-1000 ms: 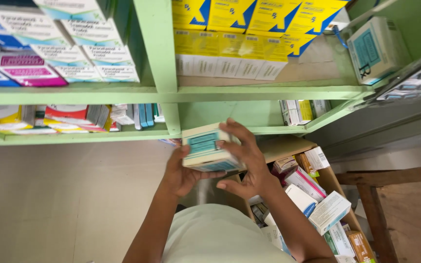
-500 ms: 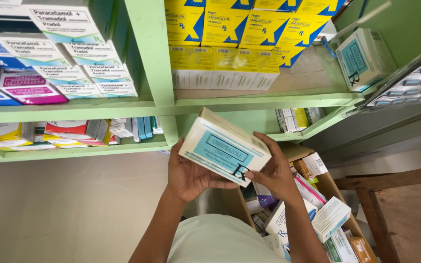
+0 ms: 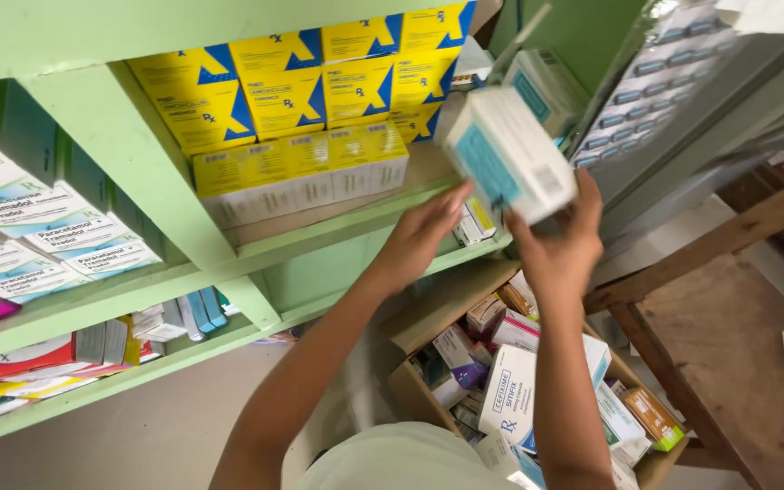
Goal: The person picks up various medicine boxes from a cardboard box on the floor, opens them to reveal blister packs, and places them onto a green shelf. The person handles boxes of Amoxicillin, Loperamide, and other medications, arranging them in rows on the shelf.
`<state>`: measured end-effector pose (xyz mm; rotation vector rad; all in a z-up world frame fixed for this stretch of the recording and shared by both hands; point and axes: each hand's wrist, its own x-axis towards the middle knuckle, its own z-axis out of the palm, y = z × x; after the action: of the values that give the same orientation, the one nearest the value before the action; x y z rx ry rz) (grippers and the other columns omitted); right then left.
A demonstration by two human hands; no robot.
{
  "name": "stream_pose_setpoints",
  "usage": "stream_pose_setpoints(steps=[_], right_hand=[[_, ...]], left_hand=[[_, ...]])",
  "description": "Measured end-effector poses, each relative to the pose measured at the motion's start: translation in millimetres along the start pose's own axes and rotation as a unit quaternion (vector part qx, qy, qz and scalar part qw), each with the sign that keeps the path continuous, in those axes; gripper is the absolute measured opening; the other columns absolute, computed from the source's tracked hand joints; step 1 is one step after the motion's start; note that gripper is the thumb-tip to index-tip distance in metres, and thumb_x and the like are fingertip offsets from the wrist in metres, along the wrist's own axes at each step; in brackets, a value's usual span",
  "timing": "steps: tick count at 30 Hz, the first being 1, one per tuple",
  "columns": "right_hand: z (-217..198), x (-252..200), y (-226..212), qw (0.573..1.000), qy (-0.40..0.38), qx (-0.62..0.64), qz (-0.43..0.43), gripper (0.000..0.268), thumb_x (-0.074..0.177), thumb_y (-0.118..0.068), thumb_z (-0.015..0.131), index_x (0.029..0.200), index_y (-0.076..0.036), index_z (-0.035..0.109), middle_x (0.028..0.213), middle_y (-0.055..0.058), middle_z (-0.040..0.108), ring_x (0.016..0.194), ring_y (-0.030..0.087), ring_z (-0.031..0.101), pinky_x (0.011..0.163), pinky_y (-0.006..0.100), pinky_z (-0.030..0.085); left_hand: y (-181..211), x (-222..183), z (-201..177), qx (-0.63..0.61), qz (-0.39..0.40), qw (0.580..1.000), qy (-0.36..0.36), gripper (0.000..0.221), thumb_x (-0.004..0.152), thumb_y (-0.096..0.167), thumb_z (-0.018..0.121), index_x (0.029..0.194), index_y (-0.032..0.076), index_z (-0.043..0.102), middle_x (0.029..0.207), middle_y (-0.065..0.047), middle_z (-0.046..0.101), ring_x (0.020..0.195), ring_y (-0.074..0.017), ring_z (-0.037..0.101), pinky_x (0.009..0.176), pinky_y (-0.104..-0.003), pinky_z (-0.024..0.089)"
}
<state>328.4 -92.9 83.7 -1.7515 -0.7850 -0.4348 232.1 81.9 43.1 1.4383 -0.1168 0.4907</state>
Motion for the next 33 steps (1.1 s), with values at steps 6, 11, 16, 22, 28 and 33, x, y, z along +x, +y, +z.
stream_pose_setpoints(steps=[6,11,16,22,28,33], right_hand=[[68,79,71,0.987,0.079,-0.072,-0.118,0.074,0.089,-0.009,0.086,0.149,-0.003,0.044,0.136,0.03,0.066,0.121,0.042,0.069,0.098,0.045,0.057],[96,97,104,0.994,0.084,-0.072,-0.025,0.066,0.095,-0.015,0.075,0.15,-0.006,0.04,0.14,0.028,0.059,0.115,0.048,0.067,0.094,0.048,0.055],[101,95,119,0.982,0.038,-0.159,0.096,0.066,0.094,-0.019,0.07,0.15,-0.012,0.035,0.151,0.022,0.053,0.119,0.048,0.063,0.091,0.053,0.052],[105,84,148,0.959,0.07,-0.235,0.14,0.087,0.089,-0.026,0.076,0.154,-0.005,0.021,0.141,0.025,0.057,0.122,0.044,0.06,0.095,0.06,0.04],[113,70,179,0.947,0.038,-0.256,0.193,0.084,0.099,-0.036,0.073,0.161,-0.005,0.025,0.139,0.021,0.061,0.125,0.038,0.062,0.108,0.051,0.048],[125,52,199,0.938,0.077,-0.328,0.08,0.066,0.097,-0.034,0.068,0.148,0.001,0.045,0.157,0.016,0.044,0.143,0.03,0.045,0.098,0.053,0.043]], left_hand=[[-109,139,13,0.158,0.057,0.984,0.06,0.061,0.107,0.042,0.049,0.152,0.0,0.046,0.157,-0.021,0.049,0.149,-0.032,0.046,0.122,-0.038,0.035],[-173,181,5,0.304,0.111,0.943,0.074,0.058,0.11,0.04,0.042,0.152,0.0,0.045,0.161,-0.024,0.041,0.152,-0.04,0.035,0.124,-0.042,0.029],[-178,173,6,0.32,0.097,0.941,0.058,0.056,0.112,0.037,0.039,0.155,0.002,0.043,0.164,-0.022,0.036,0.152,-0.043,0.028,0.124,-0.045,0.027],[-150,154,21,0.421,0.076,0.902,0.063,0.051,0.109,0.033,0.04,0.155,0.011,0.045,0.163,-0.01,0.043,0.145,-0.0359,0.046,0.119,-0.045,0.039],[-163,160,27,0.524,0.032,0.847,0.083,0.054,0.106,0.035,0.042,0.157,0.016,0.039,0.161,-0.008,0.045,0.139,-0.0357,0.05,0.114,-0.046,0.041],[-136,157,31,0.489,-0.047,0.868,0.073,0.062,0.105,0.039,0.042,0.163,0.018,0.028,0.157,-0.011,0.048,0.137,-0.0358,0.051,0.112,-0.047,0.042]])
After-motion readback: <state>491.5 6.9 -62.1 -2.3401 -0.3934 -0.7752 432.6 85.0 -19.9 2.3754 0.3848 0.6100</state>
